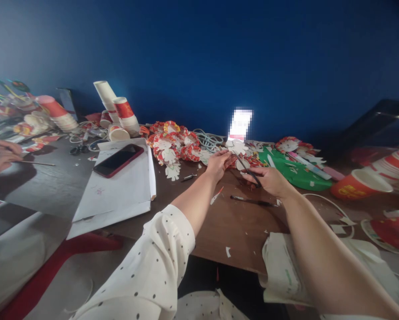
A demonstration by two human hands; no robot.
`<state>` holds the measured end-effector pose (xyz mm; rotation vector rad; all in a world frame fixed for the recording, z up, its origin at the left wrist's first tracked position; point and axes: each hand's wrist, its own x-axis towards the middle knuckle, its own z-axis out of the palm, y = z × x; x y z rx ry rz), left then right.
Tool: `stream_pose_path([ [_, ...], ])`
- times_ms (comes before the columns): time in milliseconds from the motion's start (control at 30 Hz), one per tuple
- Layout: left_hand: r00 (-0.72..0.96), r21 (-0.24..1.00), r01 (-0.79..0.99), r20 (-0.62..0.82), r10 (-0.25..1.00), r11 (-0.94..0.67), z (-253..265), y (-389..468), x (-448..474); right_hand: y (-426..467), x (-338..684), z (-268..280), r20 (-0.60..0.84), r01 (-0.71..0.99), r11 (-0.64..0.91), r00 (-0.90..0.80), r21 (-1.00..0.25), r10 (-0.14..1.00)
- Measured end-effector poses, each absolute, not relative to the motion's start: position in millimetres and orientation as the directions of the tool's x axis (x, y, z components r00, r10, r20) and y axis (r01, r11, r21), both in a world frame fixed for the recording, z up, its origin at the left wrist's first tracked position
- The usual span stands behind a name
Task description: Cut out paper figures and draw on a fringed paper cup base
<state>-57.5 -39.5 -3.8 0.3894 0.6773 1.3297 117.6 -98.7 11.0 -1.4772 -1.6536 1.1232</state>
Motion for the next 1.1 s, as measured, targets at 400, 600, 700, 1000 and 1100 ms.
stream_pose_path([
  [400,0.024,0.635,-0.757,-0.21,0.977,0.155,-5.1,-37.9,-60.4,-102.1,120.7,18.7,-0.144,0.447,-0.033,-0.217,-0.894,0.965],
  [600,-0.037,0.677,-0.731,-0.163,0.986,0.085,-4.8,-36.9,-60.9,-108.5,128.1,30.1,-0.09,0.323,-0.032,-0.166,-0.946,0.982],
  [700,-0.004,0.746,-0.658,-0.139,0.99,0.102,-4.0,-39.6,-57.0,-103.0,131.3,26.6,0.069,0.206,0.063,0.023,-0.976,0.997],
  [1000,0.181,0.886,-0.452,-0.024,0.983,0.105,-5.5,-51.6,-44.5,-90.9,120.1,6.7,0.136,0.227,0.101,0.144,-0.969,0.98],
  [1100,0.204,0.882,-0.456,-0.028,0.979,0.121,-4.2,-53.0,-44.7,-90.5,117.0,6.2,0.122,0.193,0.085,0.189,-0.977,0.974],
])
